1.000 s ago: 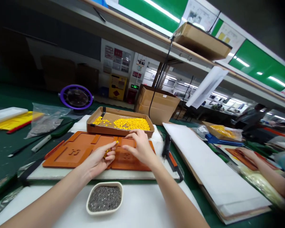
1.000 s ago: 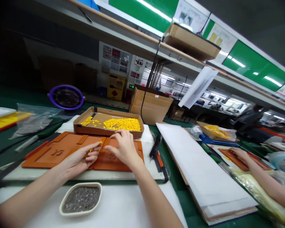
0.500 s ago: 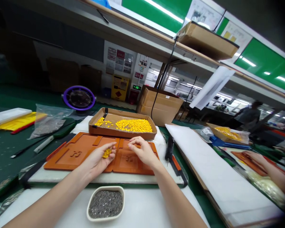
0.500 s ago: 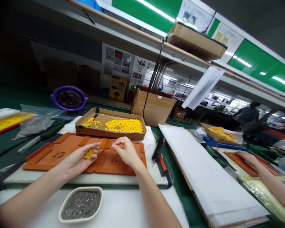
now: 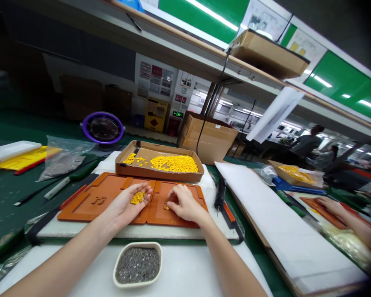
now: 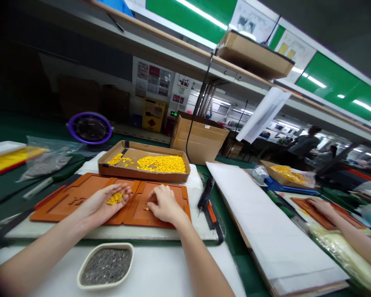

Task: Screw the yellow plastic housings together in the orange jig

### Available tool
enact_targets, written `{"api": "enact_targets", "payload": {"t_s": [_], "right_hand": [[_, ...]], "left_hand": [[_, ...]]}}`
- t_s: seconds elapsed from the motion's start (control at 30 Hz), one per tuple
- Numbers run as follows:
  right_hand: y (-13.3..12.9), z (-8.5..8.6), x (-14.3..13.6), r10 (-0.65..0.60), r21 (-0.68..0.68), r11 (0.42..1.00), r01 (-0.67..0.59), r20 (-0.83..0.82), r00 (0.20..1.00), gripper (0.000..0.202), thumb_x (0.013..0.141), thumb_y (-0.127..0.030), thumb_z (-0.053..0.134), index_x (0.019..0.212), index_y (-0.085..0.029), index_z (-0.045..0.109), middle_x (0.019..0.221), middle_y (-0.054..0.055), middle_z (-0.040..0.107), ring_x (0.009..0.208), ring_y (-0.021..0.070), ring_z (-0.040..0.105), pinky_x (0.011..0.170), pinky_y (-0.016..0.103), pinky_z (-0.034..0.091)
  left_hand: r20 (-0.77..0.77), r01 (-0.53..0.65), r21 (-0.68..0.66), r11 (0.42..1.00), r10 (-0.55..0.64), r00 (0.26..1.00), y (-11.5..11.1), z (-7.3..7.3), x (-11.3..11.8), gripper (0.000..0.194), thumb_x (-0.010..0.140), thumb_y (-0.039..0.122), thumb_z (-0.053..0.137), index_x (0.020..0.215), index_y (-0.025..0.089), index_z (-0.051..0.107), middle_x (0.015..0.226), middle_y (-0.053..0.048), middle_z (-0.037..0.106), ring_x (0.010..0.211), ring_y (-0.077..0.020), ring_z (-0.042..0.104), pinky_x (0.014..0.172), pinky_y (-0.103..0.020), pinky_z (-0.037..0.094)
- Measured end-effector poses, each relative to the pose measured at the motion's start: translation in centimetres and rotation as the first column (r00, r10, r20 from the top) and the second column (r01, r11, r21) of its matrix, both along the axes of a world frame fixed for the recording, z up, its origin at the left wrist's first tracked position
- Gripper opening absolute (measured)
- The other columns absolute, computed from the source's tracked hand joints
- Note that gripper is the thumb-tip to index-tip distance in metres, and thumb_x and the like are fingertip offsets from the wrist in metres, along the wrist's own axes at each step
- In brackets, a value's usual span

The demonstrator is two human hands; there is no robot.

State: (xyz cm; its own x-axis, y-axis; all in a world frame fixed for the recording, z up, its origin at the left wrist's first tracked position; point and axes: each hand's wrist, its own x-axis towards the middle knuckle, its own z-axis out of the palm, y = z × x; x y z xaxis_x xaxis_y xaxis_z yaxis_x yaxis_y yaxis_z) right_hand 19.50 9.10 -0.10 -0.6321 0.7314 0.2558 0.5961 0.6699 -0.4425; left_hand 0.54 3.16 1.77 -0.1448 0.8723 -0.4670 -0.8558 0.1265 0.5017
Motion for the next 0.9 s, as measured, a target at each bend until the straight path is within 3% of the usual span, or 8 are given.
{"api": "enact_targets", "payload": {"t_s": [0.17, 0.3, 0.43, 0.57, 0.73, 0.8, 0.9], "right_hand": [[0.0, 0.1, -0.6, -0.157, 0.098, 0.979, 0.182, -0.217, 0.963, 0.003, 0.083, -0.019, 0.054, 0.080, -0.018, 0.053, 0.087, 0.004, 0.054, 0.087, 0.0190, 0.047, 0.081, 0.032, 0.036], [-0.4, 0.4, -0.6, -0.118, 0.060, 0.990, 0.127, -0.136, 0.984, 0.008, 0.081, -0.025, 0.059, 0.080, -0.019, 0.055, 0.087, 0.003, 0.055, 0.089, 0.0189, 0.047, 0.081, 0.032, 0.036], [-0.8, 0.3, -0.2, -0.002, -0.038, 0.999, 0.003, 0.040, 0.999, 0.016, 0.077, -0.029, 0.063, 0.086, -0.019, 0.055, 0.090, 0.003, 0.056, 0.088, 0.0190, 0.049, 0.081, 0.033, 0.036], [-0.8, 0.2, -0.1, 0.033, -0.099, 0.995, -0.027, 0.059, 0.998, 0.012, 0.080, -0.024, 0.058, 0.090, -0.020, 0.055, 0.093, 0.004, 0.057, 0.090, 0.0189, 0.051, 0.082, 0.034, 0.037], [-1.0, -0.1, -1.1, -0.008, -0.057, 0.998, -0.001, -0.149, 0.989, 0.009, 0.083, -0.020, 0.055, 0.092, -0.019, 0.053, 0.092, 0.003, 0.057, 0.089, 0.0171, 0.051, 0.080, 0.031, 0.039], [-1.5, -0.1, -1.8, -0.012, 0.016, 1.000, 0.017, -0.259, 0.966, 0.007, 0.086, -0.023, 0.054, 0.092, -0.020, 0.054, 0.092, 0.003, 0.056, 0.091, 0.0166, 0.049, 0.082, 0.031, 0.038], [-2.4, 0.2, -2.6, 0.021, 0.104, 0.995, 0.006, -0.261, 0.965, 0.010, 0.083, -0.028, 0.062, 0.092, -0.023, 0.060, 0.095, 0.002, 0.052, 0.095, 0.0175, 0.046, 0.085, 0.032, 0.036]], "left_hand": [[0.063, 0.087, 0.035, 0.996, -0.089, 0.994, -0.2, -0.3, 0.2, 0.019, 0.085, 0.012, 0.047, 0.102, 0.004, 0.052, 0.110, -0.027, 0.057, 0.102, -0.0348, 0.059, 0.073, -0.039, 0.058], [0.089, 0.128, 0.064, 0.990, -0.133, 0.987, -0.3, -0.5, 0.1, 0.034, 0.087, 0.016, 0.046, 0.118, 0.000, 0.043, 0.116, -0.031, 0.053, 0.108, -0.0366, 0.056, 0.079, -0.040, 0.057], [0.057, 0.128, 0.074, 0.989, -0.132, 0.990, -0.1, -0.4, -0.2, 0.039, 0.089, 0.017, 0.045, 0.123, 0.001, 0.039, 0.117, -0.031, 0.053, 0.108, -0.0356, 0.056, 0.077, -0.038, 0.058], [0.049, 0.131, 0.074, 0.989, -0.135, 0.990, 0.0, -0.5, -0.3, 0.036, 0.089, 0.018, 0.045, 0.121, 0.003, 0.041, 0.118, -0.030, 0.053, 0.107, -0.0346, 0.056, 0.077, -0.037, 0.058], [0.051, 0.136, 0.070, 0.988, -0.140, 0.989, -0.1, -0.8, 0.0, 0.021, 0.086, 0.016, 0.048, 0.105, 0.007, 0.047, 0.115, -0.027, 0.054, 0.105, -0.0341, 0.058, 0.081, -0.040, 0.056], [0.020, 0.127, 0.060, 0.990, -0.129, 0.991, -0.1, -0.8, 0.3, 0.010, 0.085, 0.013, 0.049, 0.095, 0.010, 0.050, 0.109, -0.021, 0.058, 0.098, -0.0314, 0.062, 0.078, -0.039, 0.056], [-0.054, 0.103, 0.030, 0.994, -0.101, 0.993, -0.3, -0.8, 0.9, 0.006, 0.084, 0.009, 0.048, 0.083, 0.013, 0.052, 0.094, -0.011, 0.062, 0.080, -0.0230, 0.066, 0.069, -0.035, 0.057]]}}
